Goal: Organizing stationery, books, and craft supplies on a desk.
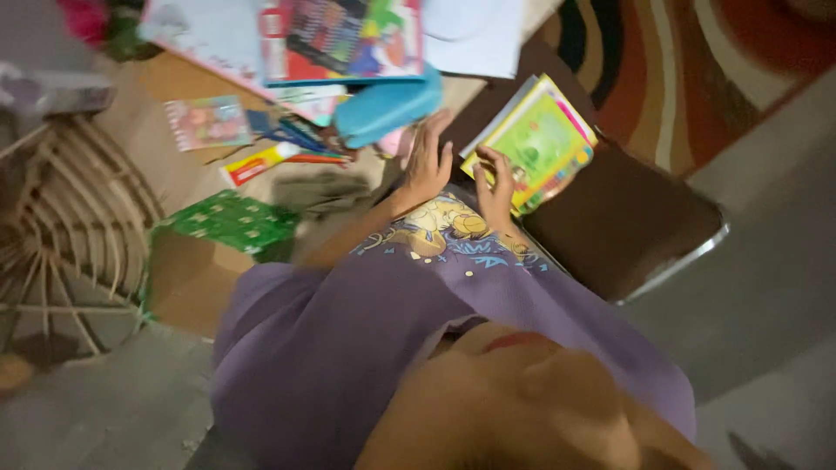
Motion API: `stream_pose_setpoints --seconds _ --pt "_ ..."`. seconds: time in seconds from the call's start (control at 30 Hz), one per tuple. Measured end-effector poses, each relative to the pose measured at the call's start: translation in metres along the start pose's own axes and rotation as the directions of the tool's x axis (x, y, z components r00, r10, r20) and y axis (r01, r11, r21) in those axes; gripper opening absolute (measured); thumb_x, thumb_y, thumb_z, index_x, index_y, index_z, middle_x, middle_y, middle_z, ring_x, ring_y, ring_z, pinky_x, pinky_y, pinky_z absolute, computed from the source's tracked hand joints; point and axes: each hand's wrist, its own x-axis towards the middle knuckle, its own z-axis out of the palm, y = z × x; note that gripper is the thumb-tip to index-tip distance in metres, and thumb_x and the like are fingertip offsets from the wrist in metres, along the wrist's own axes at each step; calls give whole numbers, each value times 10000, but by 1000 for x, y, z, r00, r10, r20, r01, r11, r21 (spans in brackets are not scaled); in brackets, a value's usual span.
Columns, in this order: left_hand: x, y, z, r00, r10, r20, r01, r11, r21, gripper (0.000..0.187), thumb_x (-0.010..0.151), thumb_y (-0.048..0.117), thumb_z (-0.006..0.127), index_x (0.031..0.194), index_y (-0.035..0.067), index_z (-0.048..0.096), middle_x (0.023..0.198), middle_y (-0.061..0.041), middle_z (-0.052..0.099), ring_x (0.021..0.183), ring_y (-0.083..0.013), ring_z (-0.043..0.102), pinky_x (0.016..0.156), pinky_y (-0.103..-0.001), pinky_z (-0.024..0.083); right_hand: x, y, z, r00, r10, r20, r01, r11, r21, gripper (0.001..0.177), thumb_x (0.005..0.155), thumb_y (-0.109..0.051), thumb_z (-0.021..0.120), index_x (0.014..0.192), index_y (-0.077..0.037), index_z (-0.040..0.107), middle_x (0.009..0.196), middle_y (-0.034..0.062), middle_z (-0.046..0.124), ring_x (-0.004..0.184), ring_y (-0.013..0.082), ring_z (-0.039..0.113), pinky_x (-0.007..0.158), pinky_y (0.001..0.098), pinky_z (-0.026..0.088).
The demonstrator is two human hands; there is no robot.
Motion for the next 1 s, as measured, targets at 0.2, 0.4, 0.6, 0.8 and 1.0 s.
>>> stream_pose_setpoints --seconds 0.2,0.4,0.6,0.8,1.0 --pt "36 -24 -88 959 -151 -239 147 989 -34 524 988 59 606 1472 20 411 1476 -194 491 1400 -384 472 1215 -481 360 84 -79 73 955 -263 141 290 929 -230 342 1013 -34 654 1350 -8 599 1283 162 617 1204 284 625 1062 382 498" --pt "63 -80 -137 875 -206 -438 245 969 34 549 1017 108 648 1501 28 402 1517 -186 475 1449 -394 436 1231 -500 340 145 -98 117 973 -195 126 215 961 -175 375 1025 -67 647 1389 -21 572 1347 150 589 1262 307 617 1088 391 507" --pt "69 -131 -176 824 -325 -464 421 899 119 613 971 177 658 1518 42 416 1533 -211 437 1479 -393 381 1231 -495 331 174 -52 134 949 -291 125 316 862 -396 690 1007 -97 711 1579 -30 331 1525 238 431 1421 346 452 1199 443 361" --pt "72 -181 -197 776 -494 -391 610 747 266 667 994 270 684 1519 -20 392 1493 -254 458 1398 -447 384 1197 -541 259 212 -42 155 968 251 23 -243 955 -167 1025 901 -259 771 1613 -8 78 1540 193 411 917 244 508 851 361 470" --pt "86 -182 -204 744 -604 -285 668 681 301 510 999 316 689 1348 -18 525 1301 -235 531 1254 -439 484 1068 -565 359 222 -4 156 970 214 114 -214 977 -11 651 1000 -242 782 1463 51 430 1314 151 649 1167 173 625 1029 327 501"
